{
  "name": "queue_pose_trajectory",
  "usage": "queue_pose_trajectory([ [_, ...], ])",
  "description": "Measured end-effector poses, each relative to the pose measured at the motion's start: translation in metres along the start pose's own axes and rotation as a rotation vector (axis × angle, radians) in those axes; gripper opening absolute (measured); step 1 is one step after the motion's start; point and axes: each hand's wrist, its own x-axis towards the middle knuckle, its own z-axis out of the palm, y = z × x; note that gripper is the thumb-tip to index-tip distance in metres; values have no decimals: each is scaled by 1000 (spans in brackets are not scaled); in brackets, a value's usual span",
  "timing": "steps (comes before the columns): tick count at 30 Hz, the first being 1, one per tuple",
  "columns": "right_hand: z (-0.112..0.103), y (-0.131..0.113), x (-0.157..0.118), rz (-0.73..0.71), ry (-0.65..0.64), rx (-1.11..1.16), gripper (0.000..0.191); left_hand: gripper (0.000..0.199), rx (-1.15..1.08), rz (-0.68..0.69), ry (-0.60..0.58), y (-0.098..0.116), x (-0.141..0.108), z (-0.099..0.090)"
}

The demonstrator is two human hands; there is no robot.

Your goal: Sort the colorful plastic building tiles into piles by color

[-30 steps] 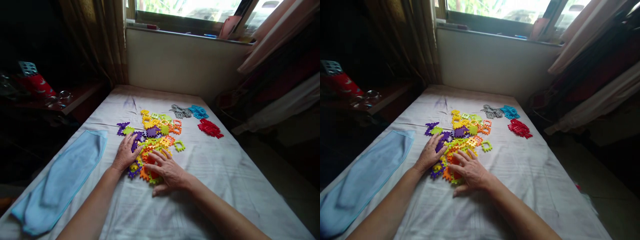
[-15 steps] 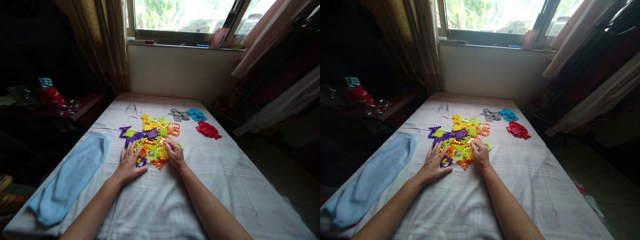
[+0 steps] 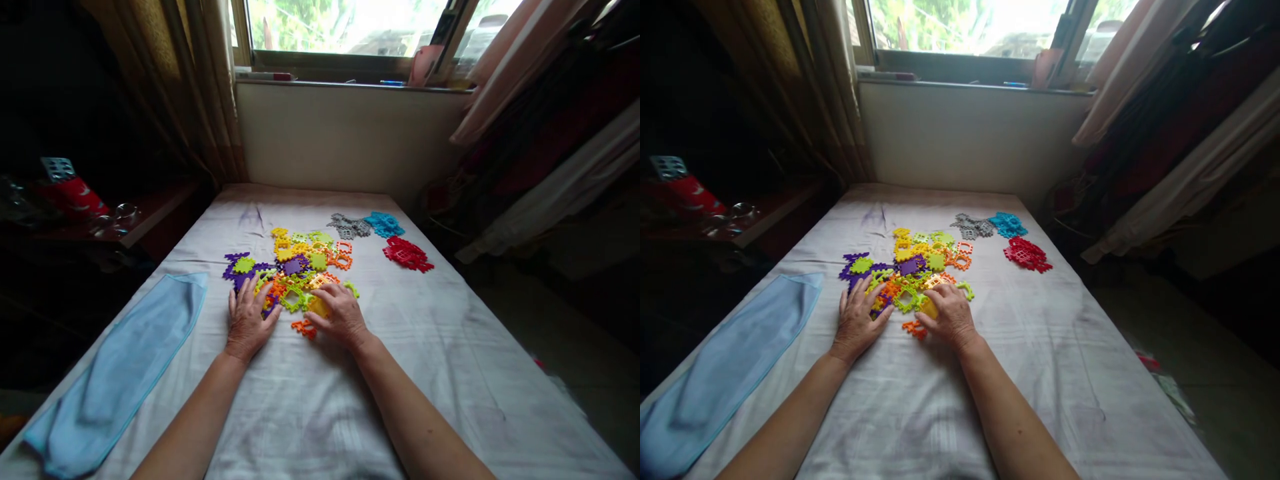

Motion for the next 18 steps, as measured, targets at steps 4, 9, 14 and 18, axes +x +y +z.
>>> queue_pose_trajectory([
  [4,-2,-2,-3,10,-86,4,39,49,-38,59,-9,-3,-1,3],
  [9,5,7,-3,73,68,140,36,49,-89,60,-10,-7,0,6],
  [14,14,-2,4,-70,84,285,42,48,-148,5,12,-11,3,6],
  [18,6,5,5,-15,37,181,22,45,-139,17,-8,-10,3,6],
])
